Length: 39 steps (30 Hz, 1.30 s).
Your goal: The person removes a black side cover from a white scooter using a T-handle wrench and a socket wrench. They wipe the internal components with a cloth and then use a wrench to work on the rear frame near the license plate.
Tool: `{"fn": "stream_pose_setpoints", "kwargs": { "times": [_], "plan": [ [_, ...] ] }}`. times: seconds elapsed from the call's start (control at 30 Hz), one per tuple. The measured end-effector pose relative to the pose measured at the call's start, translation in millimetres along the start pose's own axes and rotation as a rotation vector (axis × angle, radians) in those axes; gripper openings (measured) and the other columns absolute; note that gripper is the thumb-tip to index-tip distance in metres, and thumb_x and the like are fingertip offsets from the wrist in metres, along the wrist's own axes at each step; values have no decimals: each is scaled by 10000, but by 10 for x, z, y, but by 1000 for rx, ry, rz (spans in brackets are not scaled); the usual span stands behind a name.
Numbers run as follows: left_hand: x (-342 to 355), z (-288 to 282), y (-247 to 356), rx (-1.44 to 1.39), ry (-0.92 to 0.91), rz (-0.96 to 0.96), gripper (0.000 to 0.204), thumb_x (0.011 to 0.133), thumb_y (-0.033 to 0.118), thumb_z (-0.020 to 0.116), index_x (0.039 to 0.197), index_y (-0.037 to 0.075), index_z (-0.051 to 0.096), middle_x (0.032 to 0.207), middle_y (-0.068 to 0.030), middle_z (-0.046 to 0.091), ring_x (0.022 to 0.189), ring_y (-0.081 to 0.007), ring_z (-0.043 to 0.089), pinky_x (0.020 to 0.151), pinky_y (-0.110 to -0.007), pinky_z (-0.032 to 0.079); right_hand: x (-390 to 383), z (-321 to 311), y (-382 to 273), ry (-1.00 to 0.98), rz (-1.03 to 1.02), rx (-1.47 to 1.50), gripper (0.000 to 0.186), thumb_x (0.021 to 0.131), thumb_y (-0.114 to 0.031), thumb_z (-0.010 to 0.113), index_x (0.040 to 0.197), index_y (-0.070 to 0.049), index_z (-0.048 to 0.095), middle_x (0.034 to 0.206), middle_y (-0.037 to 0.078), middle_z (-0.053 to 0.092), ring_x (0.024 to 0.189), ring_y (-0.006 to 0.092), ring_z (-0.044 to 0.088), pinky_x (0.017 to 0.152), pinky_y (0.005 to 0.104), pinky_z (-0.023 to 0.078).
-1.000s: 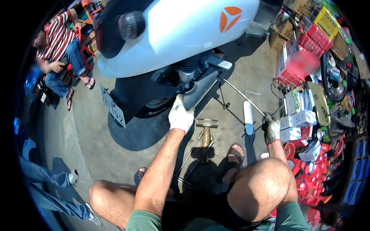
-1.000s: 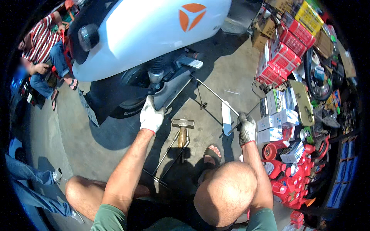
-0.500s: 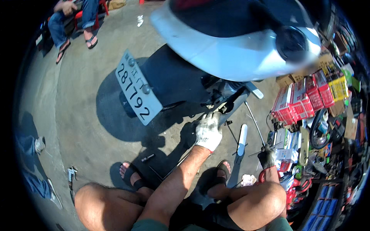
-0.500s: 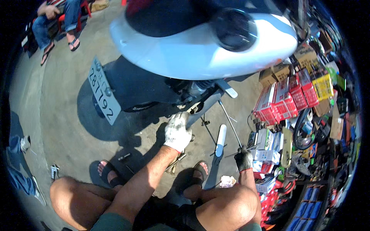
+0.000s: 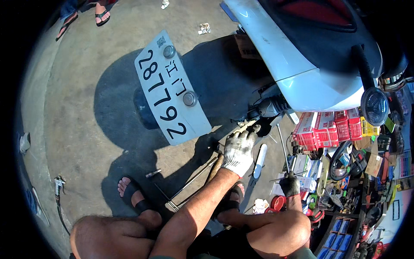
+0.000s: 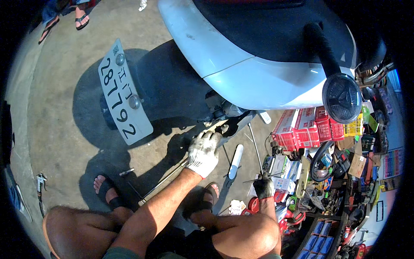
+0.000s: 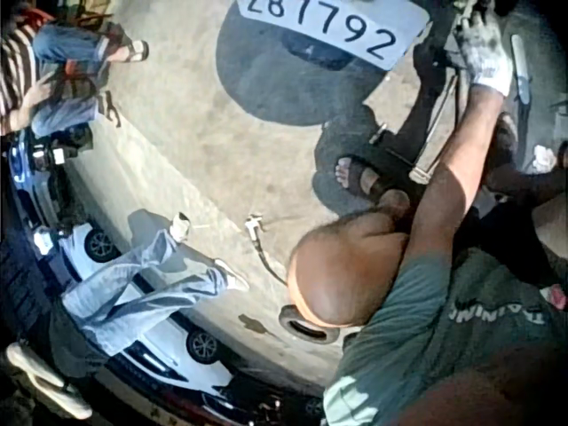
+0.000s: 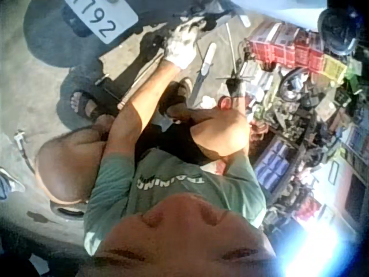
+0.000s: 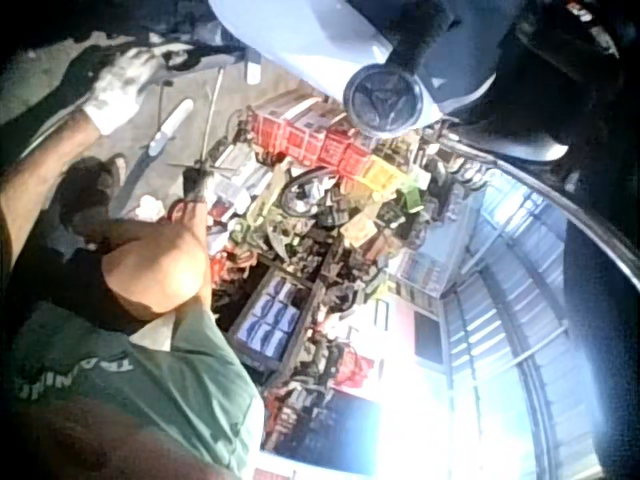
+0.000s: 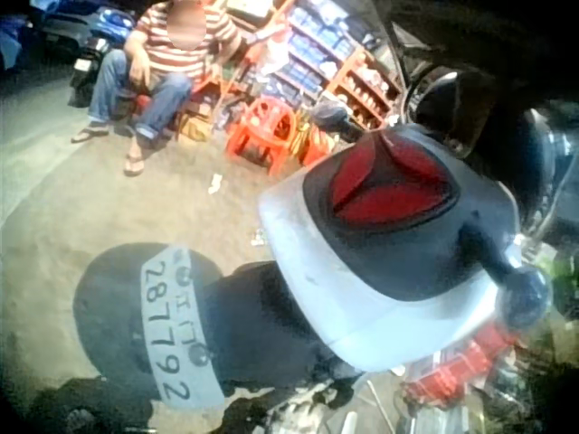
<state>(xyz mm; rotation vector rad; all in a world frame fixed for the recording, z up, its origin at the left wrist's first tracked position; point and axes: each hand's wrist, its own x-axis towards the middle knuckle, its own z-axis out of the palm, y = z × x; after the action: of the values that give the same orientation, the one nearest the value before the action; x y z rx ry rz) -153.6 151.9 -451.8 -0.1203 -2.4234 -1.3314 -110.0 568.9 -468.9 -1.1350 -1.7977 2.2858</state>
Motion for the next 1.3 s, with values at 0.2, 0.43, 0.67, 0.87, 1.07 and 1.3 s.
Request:
{"fn": "stream_pose_setpoints", "kwargs": {
  "times": [0.2, 0.43, 0.67, 0.87, 1.07, 1.3],
  "plan": [
    [4, -24, -41, -57, 31, -19, 427, 695, 74, 650, 1115, 36, 580, 1064, -157, 592, 1007, -331, 565, 844, -435, 482, -227, 170, -11, -24, -293, -401, 141, 965, -245, 568, 943, -106, 581, 683, -24, 505, 480, 101, 415, 442, 268, 362],
    [61, -27, -79, -62, 5, -51, 400, 674, 79, 667, 1061, 43, 568, 1081, -168, 591, 1004, -351, 560, 851, -447, 481, -346, 301, -239, 132, -460, -432, 182, 966, -256, 559, 1015, -91, 618, 658, -30, 477, 495, 92, 411, 445, 247, 352],
    [73, -104, -101, -24, -18, -69, 460, 716, 113, 676, 1153, 50, 544, 1154, -163, 576, 1044, -342, 563, 883, -444, 472, -411, 362, -594, -47, -282, -343, 304, 945, -343, 588, 964, -41, 614, 576, -18, 409, 461, 113, 401, 432, 279, 327],
    [66, -57, -89, -68, -15, -111, 491, 699, 78, 680, 1171, 47, 549, 1185, -187, 567, 1069, -372, 562, 910, -448, 470, -373, 289, -578, 25, -347, -397, 267, 960, -324, 553, 959, -64, 611, 644, -8, 495, 509, 112, 445, 475, 269, 381],
    [81, -12, -70, -104, 13, -107, 480, 692, 63, 669, 1156, 32, 551, 1141, -192, 586, 1066, -374, 567, 926, -440, 469, -247, 149, -769, 8, -176, -442, 252, 980, -301, 504, 958, -77, 618, 671, 7, 550, 526, 132, 497, 472, 293, 414],
    [80, 27, -103, -85, 67, -106, 472, 694, 46, 647, 1156, 33, 553, 1123, -188, 590, 1041, -372, 581, 911, -433, 476, -344, 275, -572, -2, -130, -255, 249, 953, -156, 546, 1186, -70, 568, 674, 57, 552, 449, 160, 508, 382, 299, 405]
  ]
}}
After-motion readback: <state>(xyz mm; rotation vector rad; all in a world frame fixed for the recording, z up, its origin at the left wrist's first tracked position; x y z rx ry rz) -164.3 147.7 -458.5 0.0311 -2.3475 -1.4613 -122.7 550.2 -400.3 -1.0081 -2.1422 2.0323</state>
